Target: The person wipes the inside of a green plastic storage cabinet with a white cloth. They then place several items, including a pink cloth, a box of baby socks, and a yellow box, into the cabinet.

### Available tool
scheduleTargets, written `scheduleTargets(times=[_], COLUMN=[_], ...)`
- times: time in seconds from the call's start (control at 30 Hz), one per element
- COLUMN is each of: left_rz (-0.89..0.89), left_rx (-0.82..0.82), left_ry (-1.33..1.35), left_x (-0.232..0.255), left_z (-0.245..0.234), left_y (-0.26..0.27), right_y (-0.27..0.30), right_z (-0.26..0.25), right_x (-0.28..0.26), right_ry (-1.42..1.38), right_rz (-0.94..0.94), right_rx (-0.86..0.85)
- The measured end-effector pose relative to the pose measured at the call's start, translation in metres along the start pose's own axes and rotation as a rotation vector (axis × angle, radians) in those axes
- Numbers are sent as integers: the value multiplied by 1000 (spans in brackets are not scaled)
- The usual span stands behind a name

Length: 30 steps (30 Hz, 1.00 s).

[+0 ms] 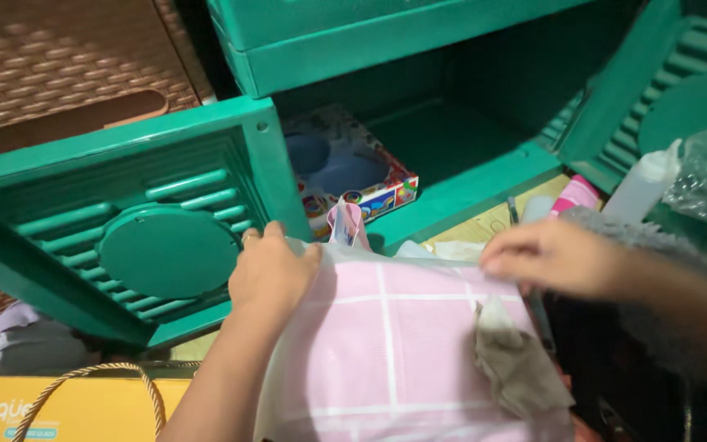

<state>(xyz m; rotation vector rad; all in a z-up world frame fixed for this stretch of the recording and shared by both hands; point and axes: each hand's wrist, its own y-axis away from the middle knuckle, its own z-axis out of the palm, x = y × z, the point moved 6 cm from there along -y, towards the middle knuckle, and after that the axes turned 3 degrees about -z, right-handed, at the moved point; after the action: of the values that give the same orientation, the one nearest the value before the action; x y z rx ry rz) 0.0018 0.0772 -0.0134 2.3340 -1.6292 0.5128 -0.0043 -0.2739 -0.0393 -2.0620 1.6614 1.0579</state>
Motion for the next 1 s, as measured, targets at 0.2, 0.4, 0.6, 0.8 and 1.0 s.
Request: scheduleTargets(times=[0.2, 0.4, 0.6, 0.8, 1.0], left_rz=[-54, 4, 169, 413, 654], left_rx=[-108, -136, -529, -681, -428], left_ry=[-7, 18, -399, -980, -902], left_x=[-22, -34, -77, -133, -149], left_z=[4, -4, -35, -33, -31], left_y=[13, 14, 15, 65, 78], right_y=[77, 18, 7, 16, -5], right_z=[76, 42, 90, 102, 83], right_x=[-79, -28, -104, -132, -84], right_ry=[283, 188, 121, 228, 222], right_rz=[-943, -217, -478, -693, -395], right_rx=[111, 489, 319, 250, 424])
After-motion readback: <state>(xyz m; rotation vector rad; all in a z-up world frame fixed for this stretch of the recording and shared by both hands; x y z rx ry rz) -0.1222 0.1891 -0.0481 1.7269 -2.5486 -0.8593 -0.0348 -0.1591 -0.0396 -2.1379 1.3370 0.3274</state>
